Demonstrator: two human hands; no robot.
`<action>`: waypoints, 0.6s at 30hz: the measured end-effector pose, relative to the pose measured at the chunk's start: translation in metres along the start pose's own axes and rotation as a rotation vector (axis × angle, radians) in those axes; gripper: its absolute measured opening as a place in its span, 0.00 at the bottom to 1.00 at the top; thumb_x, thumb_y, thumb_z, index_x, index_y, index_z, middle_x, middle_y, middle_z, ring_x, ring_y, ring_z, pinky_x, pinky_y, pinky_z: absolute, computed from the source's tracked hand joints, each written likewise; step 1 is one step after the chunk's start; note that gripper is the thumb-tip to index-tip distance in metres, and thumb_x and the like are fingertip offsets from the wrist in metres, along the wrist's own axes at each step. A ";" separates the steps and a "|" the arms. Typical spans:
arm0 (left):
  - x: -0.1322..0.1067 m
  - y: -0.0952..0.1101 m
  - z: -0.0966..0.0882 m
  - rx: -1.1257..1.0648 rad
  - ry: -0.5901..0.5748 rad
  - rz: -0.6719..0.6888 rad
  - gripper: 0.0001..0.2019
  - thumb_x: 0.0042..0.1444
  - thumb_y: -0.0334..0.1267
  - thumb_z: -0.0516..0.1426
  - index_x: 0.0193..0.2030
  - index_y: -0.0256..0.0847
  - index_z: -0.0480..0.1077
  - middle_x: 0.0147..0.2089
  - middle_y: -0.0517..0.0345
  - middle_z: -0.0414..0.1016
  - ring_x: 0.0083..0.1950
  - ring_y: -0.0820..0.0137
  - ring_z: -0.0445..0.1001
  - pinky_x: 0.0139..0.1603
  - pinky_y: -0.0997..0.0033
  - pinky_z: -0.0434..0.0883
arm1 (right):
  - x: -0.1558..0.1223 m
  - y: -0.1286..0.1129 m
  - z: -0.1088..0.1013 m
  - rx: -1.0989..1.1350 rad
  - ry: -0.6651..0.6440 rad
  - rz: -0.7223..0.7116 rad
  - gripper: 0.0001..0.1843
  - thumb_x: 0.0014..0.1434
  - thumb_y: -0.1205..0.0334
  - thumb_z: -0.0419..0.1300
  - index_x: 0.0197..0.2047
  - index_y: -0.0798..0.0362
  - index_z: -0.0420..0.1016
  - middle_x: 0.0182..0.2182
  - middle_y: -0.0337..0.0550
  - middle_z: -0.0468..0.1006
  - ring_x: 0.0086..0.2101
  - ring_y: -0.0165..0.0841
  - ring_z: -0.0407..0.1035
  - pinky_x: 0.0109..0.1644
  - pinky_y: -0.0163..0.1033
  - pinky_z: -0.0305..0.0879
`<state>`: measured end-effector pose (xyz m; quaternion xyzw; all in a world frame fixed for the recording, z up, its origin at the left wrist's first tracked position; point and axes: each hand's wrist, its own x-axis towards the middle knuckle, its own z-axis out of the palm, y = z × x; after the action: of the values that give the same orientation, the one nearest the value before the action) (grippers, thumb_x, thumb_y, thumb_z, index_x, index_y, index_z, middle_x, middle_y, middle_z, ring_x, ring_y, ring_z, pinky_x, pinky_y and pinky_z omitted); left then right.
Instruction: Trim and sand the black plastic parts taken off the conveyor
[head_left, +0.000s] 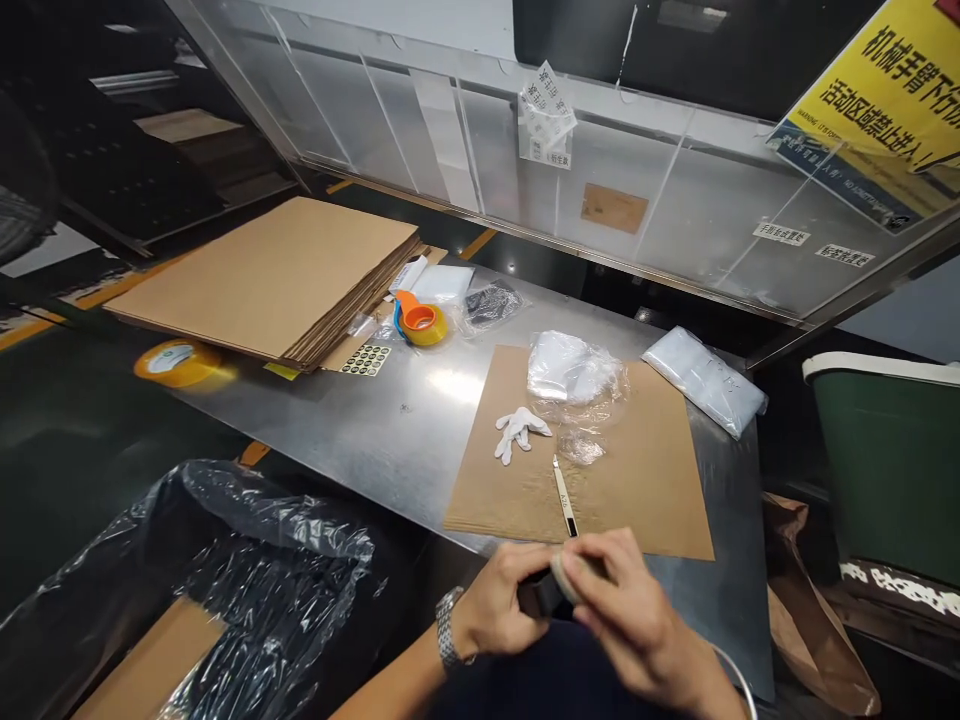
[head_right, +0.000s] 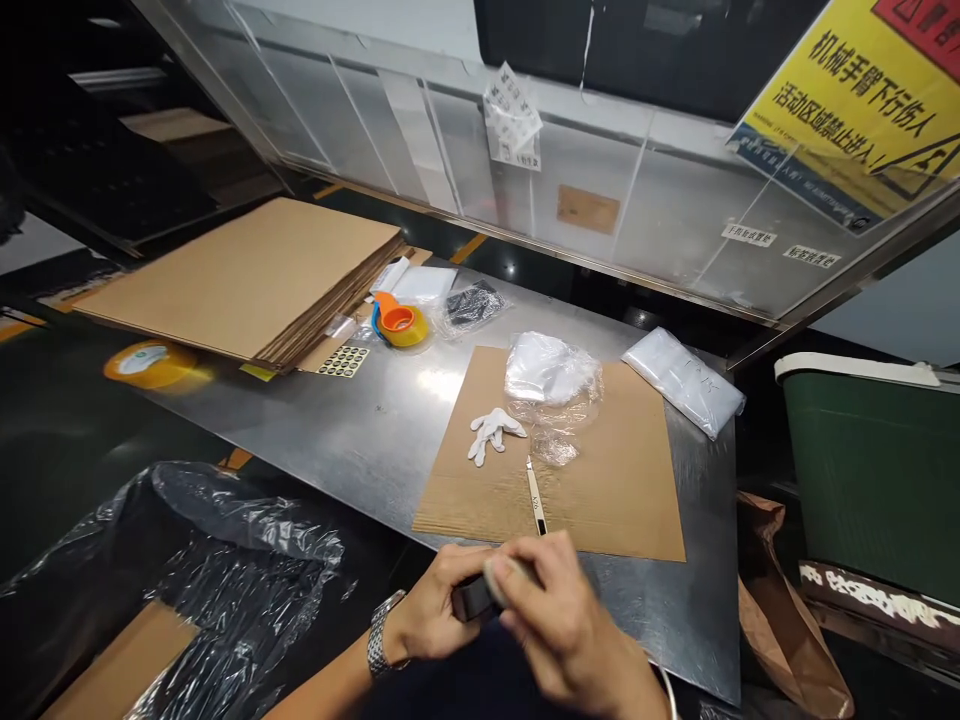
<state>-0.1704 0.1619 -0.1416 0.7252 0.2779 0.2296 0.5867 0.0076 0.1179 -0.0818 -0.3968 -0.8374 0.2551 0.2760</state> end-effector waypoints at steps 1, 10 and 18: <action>0.000 0.000 0.000 -0.035 -0.022 0.001 0.12 0.46 0.32 0.53 0.38 0.38 0.73 0.32 0.51 0.73 0.32 0.65 0.69 0.34 0.69 0.64 | -0.002 -0.001 0.001 0.012 -0.011 -0.014 0.31 0.56 0.74 0.51 0.62 0.54 0.51 0.47 0.52 0.66 0.46 0.37 0.60 0.47 0.44 0.63; 0.004 -0.009 0.030 -0.854 0.146 -0.150 0.30 0.50 0.58 0.51 0.51 0.36 0.67 0.48 0.47 0.70 0.53 0.56 0.64 0.53 0.59 0.60 | -0.009 0.015 0.028 0.198 0.359 0.215 0.25 0.60 0.67 0.49 0.61 0.46 0.54 0.49 0.49 0.62 0.49 0.38 0.58 0.50 0.48 0.61; 0.026 -0.010 0.025 -1.666 0.246 -0.241 0.24 0.56 0.55 0.44 0.51 0.43 0.65 0.60 0.51 0.61 0.61 0.54 0.57 0.57 0.45 0.56 | -0.029 0.006 0.071 0.287 0.389 0.248 0.23 0.62 0.62 0.46 0.61 0.47 0.55 0.46 0.49 0.64 0.46 0.36 0.61 0.48 0.46 0.63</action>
<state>-0.1355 0.1626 -0.1562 -0.0081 0.1553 0.3722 0.9150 -0.0211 0.0832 -0.1435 -0.4947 -0.6690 0.3221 0.4517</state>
